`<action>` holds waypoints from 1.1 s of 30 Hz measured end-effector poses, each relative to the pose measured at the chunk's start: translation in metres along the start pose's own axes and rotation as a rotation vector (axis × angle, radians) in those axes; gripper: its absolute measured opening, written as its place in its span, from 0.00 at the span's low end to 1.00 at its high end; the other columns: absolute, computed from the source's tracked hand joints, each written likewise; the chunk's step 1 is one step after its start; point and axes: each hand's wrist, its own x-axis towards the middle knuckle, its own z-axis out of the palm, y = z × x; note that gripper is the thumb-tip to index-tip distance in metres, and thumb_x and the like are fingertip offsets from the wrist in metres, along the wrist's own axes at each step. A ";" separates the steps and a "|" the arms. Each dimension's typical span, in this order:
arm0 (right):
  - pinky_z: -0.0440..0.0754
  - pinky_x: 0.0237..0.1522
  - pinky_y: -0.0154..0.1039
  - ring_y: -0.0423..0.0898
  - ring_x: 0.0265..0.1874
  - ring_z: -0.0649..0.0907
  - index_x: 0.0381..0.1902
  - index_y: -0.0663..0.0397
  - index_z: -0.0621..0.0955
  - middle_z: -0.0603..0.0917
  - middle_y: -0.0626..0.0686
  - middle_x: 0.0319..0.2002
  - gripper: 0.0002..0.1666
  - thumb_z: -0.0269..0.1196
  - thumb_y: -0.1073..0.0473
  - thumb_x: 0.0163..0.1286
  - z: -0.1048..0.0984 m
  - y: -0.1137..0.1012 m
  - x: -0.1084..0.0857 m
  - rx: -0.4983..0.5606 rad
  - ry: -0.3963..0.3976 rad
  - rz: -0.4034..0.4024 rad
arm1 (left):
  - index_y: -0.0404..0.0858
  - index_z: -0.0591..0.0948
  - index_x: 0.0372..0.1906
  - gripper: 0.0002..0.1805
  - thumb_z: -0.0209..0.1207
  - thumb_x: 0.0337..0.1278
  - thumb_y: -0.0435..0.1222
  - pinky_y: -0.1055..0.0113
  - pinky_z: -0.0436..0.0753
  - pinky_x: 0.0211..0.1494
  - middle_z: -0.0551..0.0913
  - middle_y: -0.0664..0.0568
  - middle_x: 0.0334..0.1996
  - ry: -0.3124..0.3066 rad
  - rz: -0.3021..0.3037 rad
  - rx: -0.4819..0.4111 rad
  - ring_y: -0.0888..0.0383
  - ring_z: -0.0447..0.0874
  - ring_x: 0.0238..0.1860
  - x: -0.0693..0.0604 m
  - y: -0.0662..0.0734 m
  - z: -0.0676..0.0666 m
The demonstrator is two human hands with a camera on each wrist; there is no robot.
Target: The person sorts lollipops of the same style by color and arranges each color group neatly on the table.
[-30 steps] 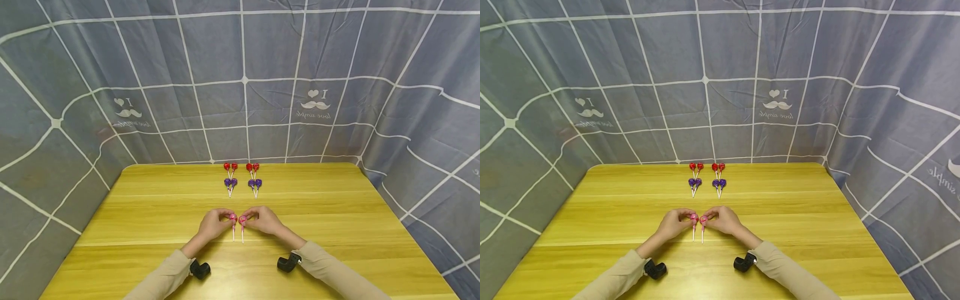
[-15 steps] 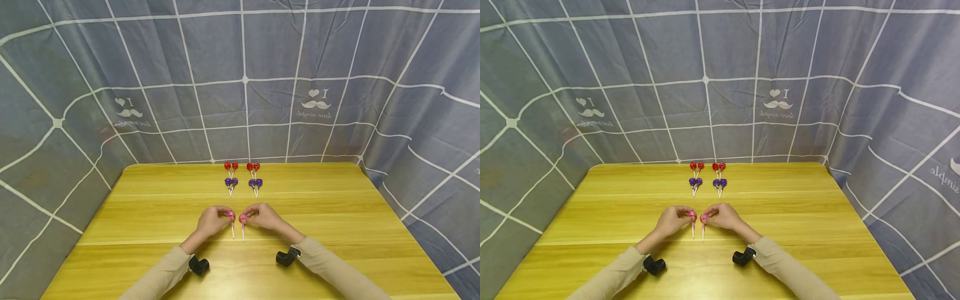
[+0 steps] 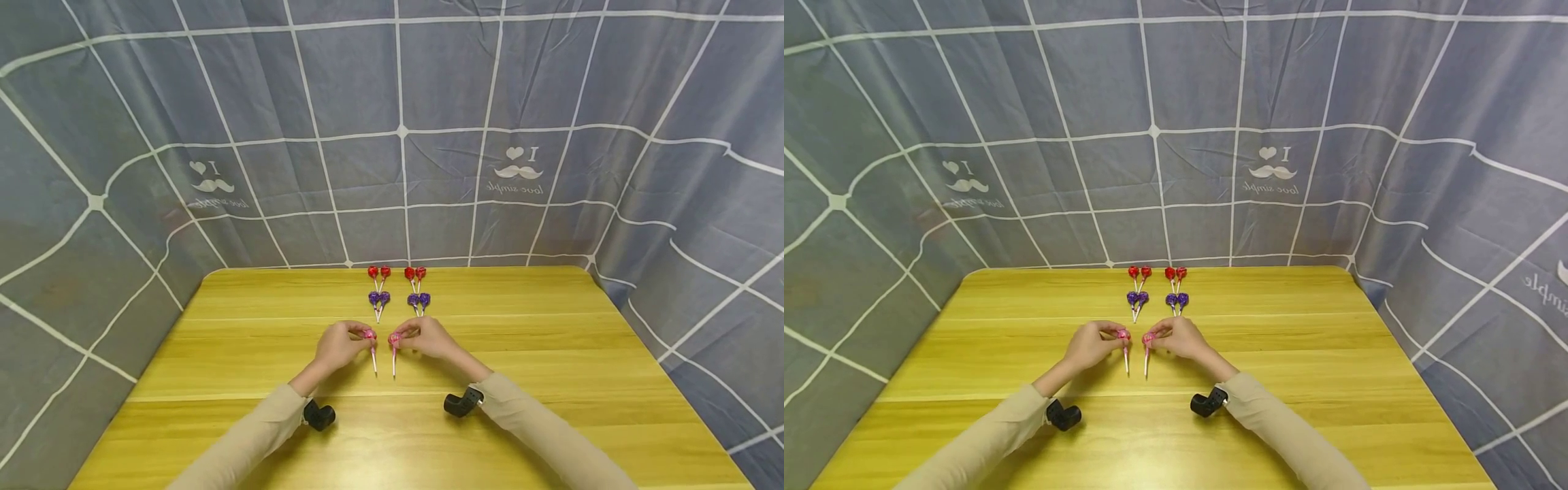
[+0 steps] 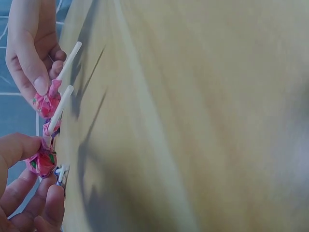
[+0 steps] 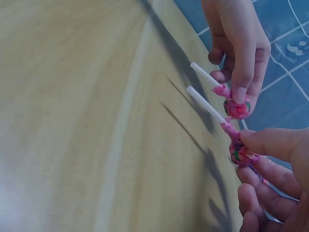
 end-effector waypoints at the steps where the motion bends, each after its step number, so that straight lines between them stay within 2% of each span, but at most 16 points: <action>1: 0.78 0.21 0.32 0.42 0.21 0.82 0.42 0.59 0.85 0.87 0.54 0.33 0.15 0.70 0.59 0.57 -0.001 -0.001 0.001 0.003 0.002 0.003 | 0.40 0.87 0.41 0.14 0.70 0.48 0.40 0.72 0.70 0.20 0.88 0.51 0.33 0.002 -0.001 0.011 0.60 0.82 0.26 0.002 0.000 -0.002; 6: 0.75 0.20 0.31 0.41 0.19 0.80 0.42 0.58 0.85 0.87 0.52 0.33 0.14 0.69 0.59 0.59 -0.003 -0.005 0.008 -0.028 0.019 -0.003 | 0.42 0.87 0.41 0.13 0.70 0.48 0.40 0.73 0.62 0.18 0.89 0.52 0.34 0.023 -0.007 0.062 0.65 0.67 0.15 0.009 0.001 -0.009; 9: 0.75 0.22 0.31 0.40 0.23 0.80 0.41 0.56 0.86 0.88 0.51 0.34 0.12 0.69 0.57 0.59 -0.003 -0.005 0.012 -0.059 0.037 -0.020 | 0.43 0.87 0.41 0.13 0.69 0.48 0.41 0.72 0.61 0.18 0.89 0.53 0.34 0.028 -0.012 0.071 0.65 0.65 0.14 0.012 0.001 -0.011; 12: 0.76 0.24 0.32 0.39 0.26 0.81 0.39 0.54 0.87 0.89 0.52 0.35 0.11 0.70 0.56 0.59 -0.001 -0.006 0.016 -0.070 0.052 -0.018 | 0.44 0.87 0.41 0.13 0.69 0.48 0.41 0.72 0.61 0.18 0.89 0.53 0.34 0.023 -0.023 0.055 0.64 0.66 0.15 0.015 -0.001 -0.008; 15: 0.77 0.23 0.32 0.41 0.24 0.83 0.38 0.55 0.87 0.89 0.52 0.34 0.12 0.70 0.55 0.58 0.000 -0.005 0.019 -0.070 0.057 -0.013 | 0.42 0.88 0.41 0.13 0.69 0.48 0.41 0.72 0.63 0.18 0.89 0.52 0.34 0.026 -0.018 0.042 0.64 0.71 0.18 0.017 -0.004 -0.004; 18: 0.78 0.23 0.32 0.44 0.24 0.84 0.40 0.56 0.86 0.89 0.53 0.34 0.13 0.70 0.56 0.59 0.000 -0.004 0.023 -0.055 0.056 -0.002 | 0.41 0.88 0.41 0.13 0.69 0.48 0.40 0.71 0.65 0.19 0.89 0.51 0.34 0.029 -0.013 0.038 0.63 0.78 0.23 0.018 -0.004 -0.002; 22: 0.79 0.25 0.32 0.42 0.27 0.84 0.41 0.57 0.86 0.88 0.53 0.34 0.13 0.69 0.57 0.59 0.001 -0.002 0.028 -0.044 0.067 0.015 | 0.41 0.87 0.41 0.13 0.69 0.48 0.40 0.70 0.69 0.21 0.89 0.50 0.34 0.030 -0.010 0.032 0.59 0.84 0.31 0.020 -0.005 -0.001; 29: 0.80 0.26 0.32 0.39 0.26 0.83 0.41 0.57 0.86 0.88 0.54 0.34 0.13 0.69 0.57 0.59 0.006 0.001 0.033 -0.057 0.085 0.015 | 0.41 0.87 0.41 0.13 0.69 0.49 0.40 0.71 0.69 0.22 0.89 0.51 0.34 0.031 -0.018 0.037 0.58 0.84 0.33 0.023 -0.010 0.005; 33: 0.77 0.28 0.32 0.38 0.27 0.82 0.39 0.54 0.87 0.89 0.52 0.33 0.12 0.70 0.56 0.59 0.009 0.001 0.033 -0.080 0.100 0.020 | 0.40 0.87 0.41 0.13 0.69 0.49 0.39 0.71 0.69 0.23 0.89 0.51 0.33 0.035 -0.012 0.034 0.58 0.84 0.33 0.025 -0.013 0.008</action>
